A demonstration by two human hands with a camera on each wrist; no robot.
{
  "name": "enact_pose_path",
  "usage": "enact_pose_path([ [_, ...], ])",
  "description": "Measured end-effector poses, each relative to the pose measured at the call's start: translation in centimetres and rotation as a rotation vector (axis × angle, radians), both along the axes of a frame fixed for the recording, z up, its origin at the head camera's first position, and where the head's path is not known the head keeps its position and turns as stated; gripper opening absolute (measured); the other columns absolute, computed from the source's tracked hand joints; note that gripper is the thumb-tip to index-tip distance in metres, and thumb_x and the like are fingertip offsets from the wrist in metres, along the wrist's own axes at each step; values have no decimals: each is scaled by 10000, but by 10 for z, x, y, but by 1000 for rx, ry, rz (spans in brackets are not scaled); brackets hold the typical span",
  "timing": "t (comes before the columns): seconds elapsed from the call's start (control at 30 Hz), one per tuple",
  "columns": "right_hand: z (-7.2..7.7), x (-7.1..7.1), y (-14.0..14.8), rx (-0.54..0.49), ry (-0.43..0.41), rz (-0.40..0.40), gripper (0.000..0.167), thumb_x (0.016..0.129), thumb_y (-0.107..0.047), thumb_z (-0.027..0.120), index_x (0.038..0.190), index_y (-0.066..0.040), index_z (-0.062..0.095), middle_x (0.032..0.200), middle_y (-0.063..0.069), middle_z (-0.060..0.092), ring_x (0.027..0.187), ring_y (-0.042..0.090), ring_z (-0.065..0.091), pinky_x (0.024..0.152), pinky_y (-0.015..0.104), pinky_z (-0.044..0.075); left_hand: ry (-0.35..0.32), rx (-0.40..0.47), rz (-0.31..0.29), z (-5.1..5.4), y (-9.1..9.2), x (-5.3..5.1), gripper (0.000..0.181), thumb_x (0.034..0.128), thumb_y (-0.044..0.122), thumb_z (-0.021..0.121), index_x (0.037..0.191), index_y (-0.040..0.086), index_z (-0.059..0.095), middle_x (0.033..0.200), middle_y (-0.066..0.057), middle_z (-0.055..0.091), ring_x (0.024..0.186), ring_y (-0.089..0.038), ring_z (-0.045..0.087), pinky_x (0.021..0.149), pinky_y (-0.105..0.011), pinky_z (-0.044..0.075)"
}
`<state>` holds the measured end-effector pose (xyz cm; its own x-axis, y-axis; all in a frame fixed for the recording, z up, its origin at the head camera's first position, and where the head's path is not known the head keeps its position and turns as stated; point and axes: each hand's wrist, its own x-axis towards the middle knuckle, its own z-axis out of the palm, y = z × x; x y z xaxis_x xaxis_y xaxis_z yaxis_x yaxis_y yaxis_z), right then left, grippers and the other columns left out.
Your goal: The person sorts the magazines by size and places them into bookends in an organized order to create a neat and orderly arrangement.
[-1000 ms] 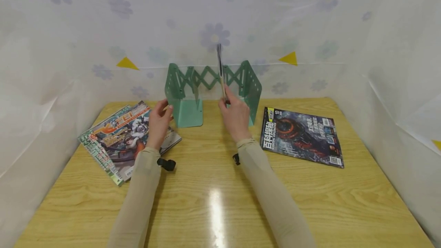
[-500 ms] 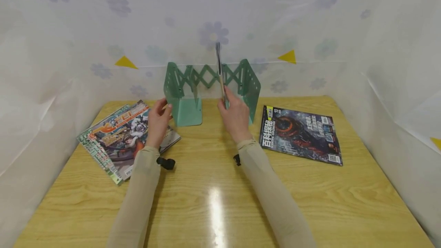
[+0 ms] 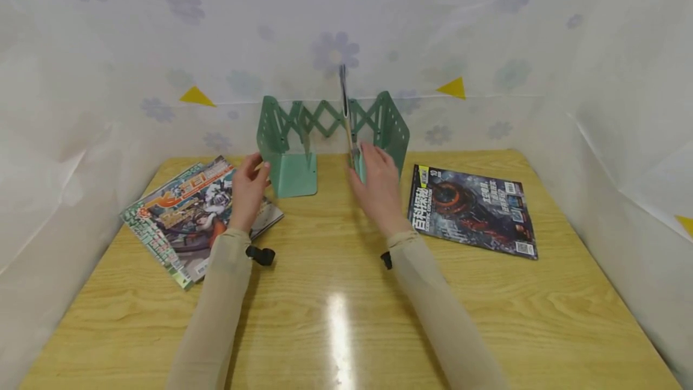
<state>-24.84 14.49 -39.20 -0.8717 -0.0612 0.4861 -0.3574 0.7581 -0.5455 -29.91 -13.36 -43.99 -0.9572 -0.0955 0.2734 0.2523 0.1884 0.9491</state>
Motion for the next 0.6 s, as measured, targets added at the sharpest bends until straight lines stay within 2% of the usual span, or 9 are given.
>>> enact_pose_path([
  [0.23, -5, 12, 17, 99, -1, -23, 570, 1000, -253, 597, 1486, -22, 409, 1496, 158, 407, 1377, 351, 333, 1122, 496, 276, 15, -4, 5, -1, 1, 0, 375, 1027, 329, 545, 1395, 257, 555, 1425, 28, 516, 1212, -204, 551, 941, -445, 487],
  [0.6, -15, 29, 42, 159, 54, -45, 607, 917, -161, 711, 1448, -7, 459, 1445, 189, 447, 1304, 406, 393, 1064, 564, 317, -21, 6, -5, -1, 0, -2, 389, 1034, 311, 532, 1417, 241, 532, 1449, 15, 492, 1235, -212, 529, 961, -445, 472],
])
